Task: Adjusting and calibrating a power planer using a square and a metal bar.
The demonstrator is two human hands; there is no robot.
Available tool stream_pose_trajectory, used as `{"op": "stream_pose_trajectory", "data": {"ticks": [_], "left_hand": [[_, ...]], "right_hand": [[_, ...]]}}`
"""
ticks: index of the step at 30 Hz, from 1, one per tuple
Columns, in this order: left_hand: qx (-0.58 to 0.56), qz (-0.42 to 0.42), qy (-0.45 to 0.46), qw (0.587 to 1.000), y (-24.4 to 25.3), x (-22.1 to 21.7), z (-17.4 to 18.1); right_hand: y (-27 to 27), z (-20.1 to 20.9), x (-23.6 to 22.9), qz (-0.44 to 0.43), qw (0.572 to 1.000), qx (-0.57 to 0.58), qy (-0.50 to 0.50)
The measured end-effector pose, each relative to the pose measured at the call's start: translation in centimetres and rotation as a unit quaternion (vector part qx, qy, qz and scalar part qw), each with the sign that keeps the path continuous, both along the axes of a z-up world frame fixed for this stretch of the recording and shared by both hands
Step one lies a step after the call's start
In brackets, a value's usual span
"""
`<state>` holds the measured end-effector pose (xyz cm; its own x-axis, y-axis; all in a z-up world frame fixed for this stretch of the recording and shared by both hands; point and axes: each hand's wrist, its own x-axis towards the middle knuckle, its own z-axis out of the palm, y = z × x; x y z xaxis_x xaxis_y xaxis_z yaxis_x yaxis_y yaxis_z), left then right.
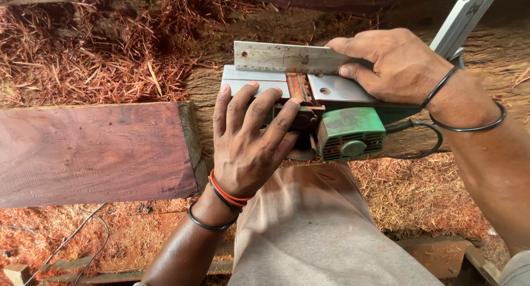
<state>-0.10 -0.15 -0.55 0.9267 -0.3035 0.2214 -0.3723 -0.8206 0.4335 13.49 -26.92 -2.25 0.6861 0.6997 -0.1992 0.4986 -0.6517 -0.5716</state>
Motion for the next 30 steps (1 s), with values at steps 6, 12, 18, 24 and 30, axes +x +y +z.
{"op": "stream_pose_trajectory", "data": {"ticks": [6,12,18,24,30], "left_hand": [[-0.010,0.007,0.005,1.000,-0.1,0.1,0.0],[-0.014,0.014,-0.002,1.000,-0.2,0.0,0.1],[-0.010,0.013,0.007,1.000,-0.2,0.1,0.0],[-0.010,0.011,0.017,1.000,-0.1,0.1,0.0],[-0.020,0.011,0.019,1.000,0.1,0.0,0.2]], "right_hand": [[-0.2,-0.4,0.3,0.003,1.000,0.016,0.014],[-0.5,-0.7,0.4,0.006,0.999,0.040,0.024],[0.4,0.2,0.7,0.023,0.999,-0.011,0.025],[0.1,-0.2,0.7,0.047,0.999,0.007,-0.009],[-0.2,-0.6,0.5,0.045,0.999,-0.012,0.009]]}}
